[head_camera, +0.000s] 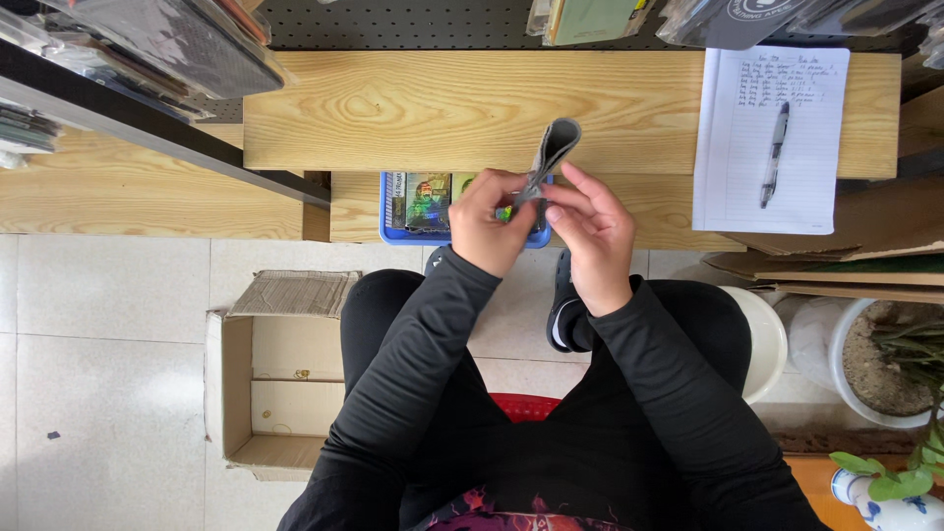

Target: The person hand-washes a cloth in a bowl of water, wrings it out, folds it, and then uses it to wipe down several packaged items.

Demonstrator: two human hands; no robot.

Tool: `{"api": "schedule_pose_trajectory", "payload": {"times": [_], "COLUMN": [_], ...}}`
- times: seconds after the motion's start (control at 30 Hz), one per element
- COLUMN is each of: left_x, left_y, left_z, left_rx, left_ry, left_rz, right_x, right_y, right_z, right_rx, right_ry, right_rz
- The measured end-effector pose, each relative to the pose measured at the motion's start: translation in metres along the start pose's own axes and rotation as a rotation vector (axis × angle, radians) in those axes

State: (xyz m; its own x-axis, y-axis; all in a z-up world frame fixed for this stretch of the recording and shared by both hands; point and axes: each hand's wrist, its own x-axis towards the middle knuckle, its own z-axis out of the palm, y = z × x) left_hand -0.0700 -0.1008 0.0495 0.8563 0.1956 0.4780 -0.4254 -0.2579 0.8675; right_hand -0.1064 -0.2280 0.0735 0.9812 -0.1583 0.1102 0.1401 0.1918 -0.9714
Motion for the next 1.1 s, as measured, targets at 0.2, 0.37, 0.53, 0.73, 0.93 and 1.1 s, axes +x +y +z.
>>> {"api": "schedule_pose_trajectory", "payload": {"times": [0.2, 0.37, 0.53, 0.73, 0.93, 1.1], "left_x": [0.023, 0.035, 0.035, 0.041, 0.04, 0.04], "left_y": [-0.005, -0.012, -0.041, -0.038, -0.051, -0.051], "left_z": [-0.029, -0.048, -0.059, -0.063, -0.058, -0.051], "left_rx": [-0.181, -0.443, -0.525, -0.328, -0.342, -0.384], "left_ry": [-0.168, -0.353, -0.386, -0.344, -0.398, -0.472], "left_rz": [-0.041, -0.112, -0.232, -0.331, -0.375, -0.381], "right_x": [0.02, 0.028, 0.033, 0.04, 0.039, 0.035], "right_y": [-0.018, -0.02, -0.015, -0.021, -0.014, -0.009], "right_z": [-0.012, -0.02, -0.027, -0.032, -0.046, -0.052], "right_rx": [-0.571, -0.801, -0.843, -0.716, -0.565, -0.429], "right_ry": [-0.047, -0.221, -0.254, -0.289, -0.202, -0.141], "right_rz": [-0.493, -0.54, -0.545, -0.462, -0.342, -0.232]}}
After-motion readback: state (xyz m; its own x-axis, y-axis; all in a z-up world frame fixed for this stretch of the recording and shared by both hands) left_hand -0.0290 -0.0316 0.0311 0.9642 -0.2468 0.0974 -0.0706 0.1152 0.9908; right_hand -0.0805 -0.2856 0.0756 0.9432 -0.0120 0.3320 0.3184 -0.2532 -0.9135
